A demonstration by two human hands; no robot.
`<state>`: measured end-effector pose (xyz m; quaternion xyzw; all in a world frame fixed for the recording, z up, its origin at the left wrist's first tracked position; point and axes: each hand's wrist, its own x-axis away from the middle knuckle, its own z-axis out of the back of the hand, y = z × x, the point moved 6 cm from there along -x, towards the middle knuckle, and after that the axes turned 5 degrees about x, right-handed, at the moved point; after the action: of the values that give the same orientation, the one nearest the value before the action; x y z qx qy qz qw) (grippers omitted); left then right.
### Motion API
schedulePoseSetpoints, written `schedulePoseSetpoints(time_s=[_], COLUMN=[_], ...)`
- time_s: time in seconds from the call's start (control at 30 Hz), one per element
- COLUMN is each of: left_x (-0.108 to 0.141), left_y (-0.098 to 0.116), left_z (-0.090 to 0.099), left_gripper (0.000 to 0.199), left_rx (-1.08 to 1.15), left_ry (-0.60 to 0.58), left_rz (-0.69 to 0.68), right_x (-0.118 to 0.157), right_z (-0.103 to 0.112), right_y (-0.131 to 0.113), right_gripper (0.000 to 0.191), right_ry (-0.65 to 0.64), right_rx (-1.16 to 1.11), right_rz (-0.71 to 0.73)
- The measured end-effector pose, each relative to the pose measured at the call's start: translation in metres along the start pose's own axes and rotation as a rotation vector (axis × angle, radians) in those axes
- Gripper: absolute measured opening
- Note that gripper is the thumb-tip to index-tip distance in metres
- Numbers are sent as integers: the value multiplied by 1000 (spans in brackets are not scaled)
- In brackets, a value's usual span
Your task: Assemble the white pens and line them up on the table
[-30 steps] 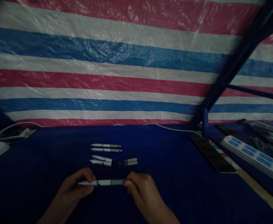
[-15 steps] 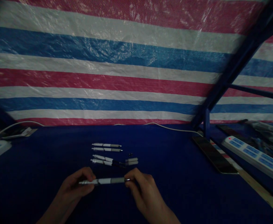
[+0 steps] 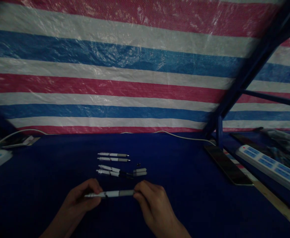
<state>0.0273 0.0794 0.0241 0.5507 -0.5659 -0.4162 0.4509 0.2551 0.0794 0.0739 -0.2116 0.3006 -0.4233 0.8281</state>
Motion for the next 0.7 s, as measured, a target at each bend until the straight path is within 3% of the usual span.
schedulePoseSetpoints(time_s=[0.43, 0.53, 0.6, 0.7], left_x=[7, -4, -17, -47], left_y=[22, 34, 52, 83], left_z=[-19, -22, -22, -14], left_gripper=[8, 19, 18, 18], left_rx=[-534, -597, -650, -711], left_ry=[-173, -296, -337, -257], left_rz=[-158, -162, -243, -398], right_x=[-3, -5, -6, -6], right_z=[-2, -4, -2, 3], right_y=[12, 13, 12, 15], right_gripper=[28, 18, 12, 15], right_ry=[-3, -62, -62, 3], right_rx=[5, -25, -52, -76], right_rz=[-129, -154, -143, -129])
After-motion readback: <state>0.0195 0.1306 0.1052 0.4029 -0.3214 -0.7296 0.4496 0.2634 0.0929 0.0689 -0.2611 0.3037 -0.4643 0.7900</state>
